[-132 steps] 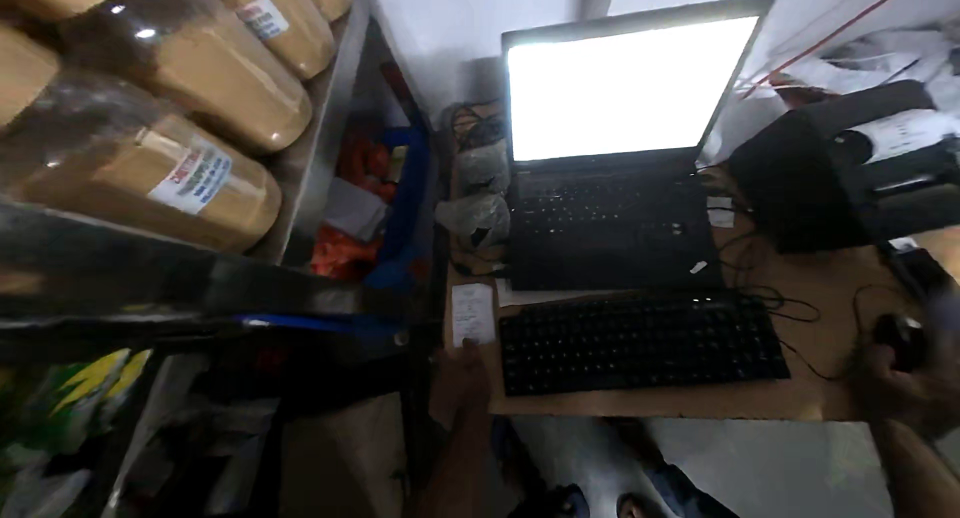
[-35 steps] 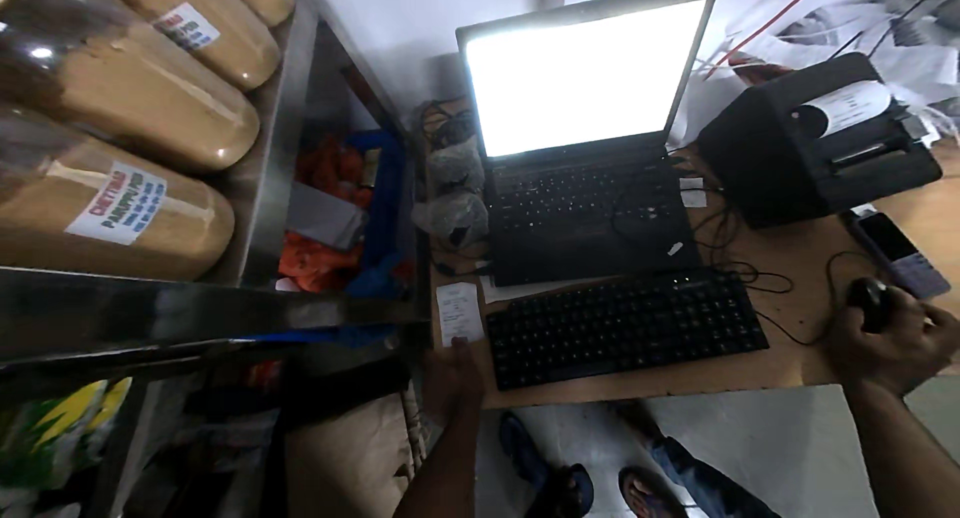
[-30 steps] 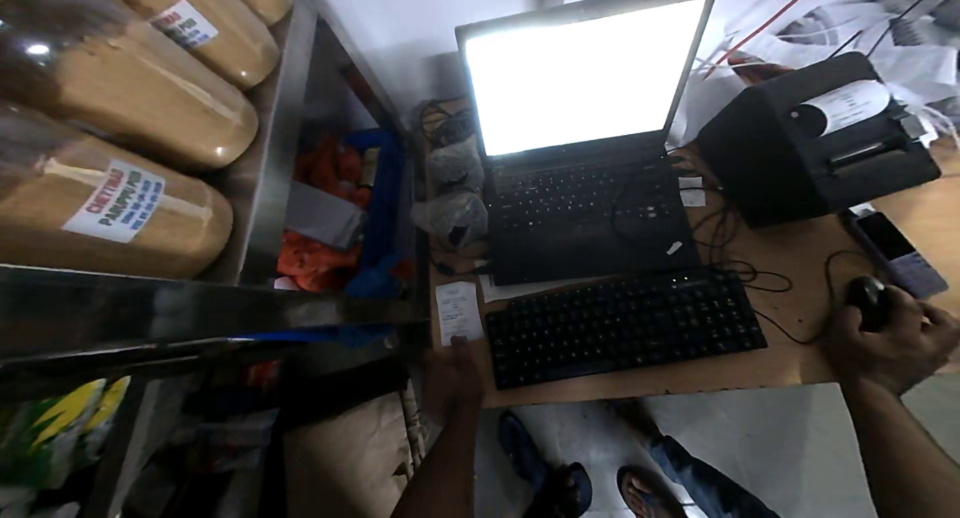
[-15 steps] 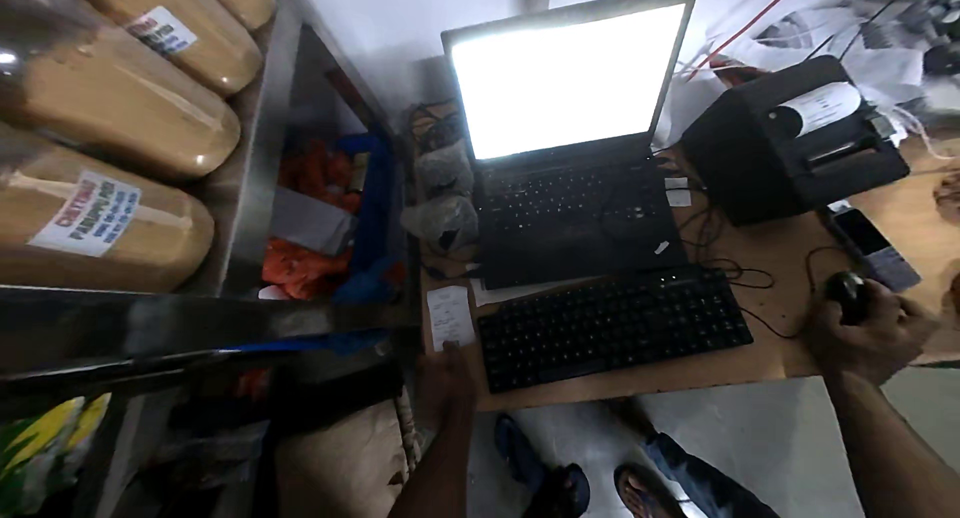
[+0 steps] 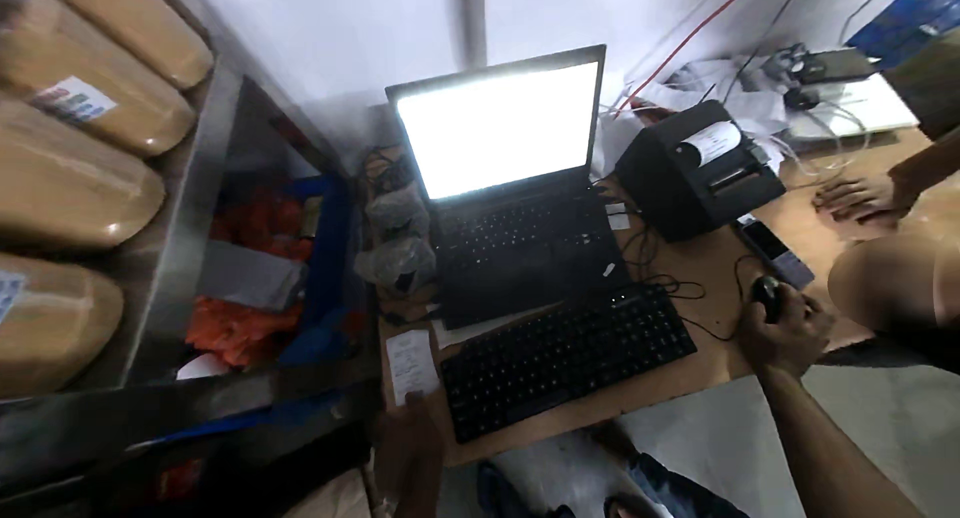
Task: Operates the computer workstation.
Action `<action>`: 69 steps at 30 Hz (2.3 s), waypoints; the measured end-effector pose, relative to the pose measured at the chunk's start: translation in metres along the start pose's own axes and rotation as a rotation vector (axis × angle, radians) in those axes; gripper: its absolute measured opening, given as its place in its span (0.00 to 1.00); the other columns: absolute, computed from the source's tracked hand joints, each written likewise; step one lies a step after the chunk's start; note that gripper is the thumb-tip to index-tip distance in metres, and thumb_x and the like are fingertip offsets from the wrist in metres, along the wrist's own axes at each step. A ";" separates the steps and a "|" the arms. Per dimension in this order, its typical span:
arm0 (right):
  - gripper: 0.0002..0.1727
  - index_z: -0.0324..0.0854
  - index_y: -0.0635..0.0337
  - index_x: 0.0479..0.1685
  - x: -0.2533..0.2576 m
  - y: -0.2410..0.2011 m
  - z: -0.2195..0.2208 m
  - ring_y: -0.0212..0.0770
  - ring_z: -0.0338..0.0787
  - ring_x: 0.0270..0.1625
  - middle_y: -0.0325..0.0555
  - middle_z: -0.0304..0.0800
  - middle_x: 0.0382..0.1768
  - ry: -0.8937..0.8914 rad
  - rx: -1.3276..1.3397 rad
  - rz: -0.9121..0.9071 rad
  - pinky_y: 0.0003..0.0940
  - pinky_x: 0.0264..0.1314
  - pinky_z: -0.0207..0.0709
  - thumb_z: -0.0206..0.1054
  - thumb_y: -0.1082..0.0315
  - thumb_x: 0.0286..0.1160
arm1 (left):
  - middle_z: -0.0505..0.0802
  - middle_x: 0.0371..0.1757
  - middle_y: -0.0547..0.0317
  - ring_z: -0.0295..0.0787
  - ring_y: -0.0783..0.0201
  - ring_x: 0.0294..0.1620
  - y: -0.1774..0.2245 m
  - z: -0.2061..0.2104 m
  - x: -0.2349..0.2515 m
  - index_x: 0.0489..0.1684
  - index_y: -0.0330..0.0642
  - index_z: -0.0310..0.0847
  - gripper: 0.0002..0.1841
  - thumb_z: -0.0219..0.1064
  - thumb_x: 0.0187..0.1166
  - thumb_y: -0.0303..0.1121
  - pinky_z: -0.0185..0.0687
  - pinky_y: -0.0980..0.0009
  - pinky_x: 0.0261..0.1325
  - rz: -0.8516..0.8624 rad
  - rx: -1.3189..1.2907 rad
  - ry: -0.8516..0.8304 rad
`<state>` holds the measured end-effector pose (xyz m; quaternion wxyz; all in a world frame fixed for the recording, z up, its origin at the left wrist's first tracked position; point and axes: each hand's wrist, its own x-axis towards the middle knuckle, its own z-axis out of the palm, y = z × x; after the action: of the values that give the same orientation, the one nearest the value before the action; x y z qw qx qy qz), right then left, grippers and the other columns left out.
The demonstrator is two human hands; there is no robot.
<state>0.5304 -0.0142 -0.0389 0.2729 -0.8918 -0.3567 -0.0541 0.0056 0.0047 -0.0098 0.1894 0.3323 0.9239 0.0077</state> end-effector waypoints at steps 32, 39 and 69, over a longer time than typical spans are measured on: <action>0.29 0.80 0.63 0.73 -0.001 0.004 0.004 0.77 0.73 0.76 0.74 0.74 0.74 0.043 0.043 -0.085 0.76 0.74 0.64 0.65 0.59 0.72 | 0.88 0.69 0.32 0.87 0.38 0.70 -0.006 -0.004 -0.004 0.82 0.30 0.68 0.39 0.52 0.89 0.60 0.79 0.38 0.71 0.014 -0.129 0.027; 0.29 0.82 0.65 0.70 0.000 0.010 0.007 0.77 0.75 0.74 0.74 0.75 0.72 0.081 0.055 -0.120 0.74 0.72 0.66 0.64 0.61 0.69 | 0.89 0.66 0.31 0.89 0.38 0.67 -0.014 0.008 0.001 0.81 0.28 0.68 0.38 0.50 0.89 0.58 0.81 0.39 0.69 0.067 -0.133 0.083; 0.28 0.83 0.67 0.66 0.000 0.011 0.007 0.78 0.76 0.72 0.75 0.75 0.71 0.086 0.082 -0.141 0.75 0.70 0.67 0.66 0.60 0.67 | 0.85 0.70 0.27 0.84 0.35 0.72 -0.016 0.017 0.009 0.78 0.24 0.70 0.37 0.53 0.89 0.56 0.76 0.38 0.75 0.085 -0.190 0.104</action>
<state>0.5371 -0.0173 -0.0502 0.3197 -0.8494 -0.4087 -0.0966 -0.0047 -0.0042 -0.0310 0.1714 0.3509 0.9127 0.1203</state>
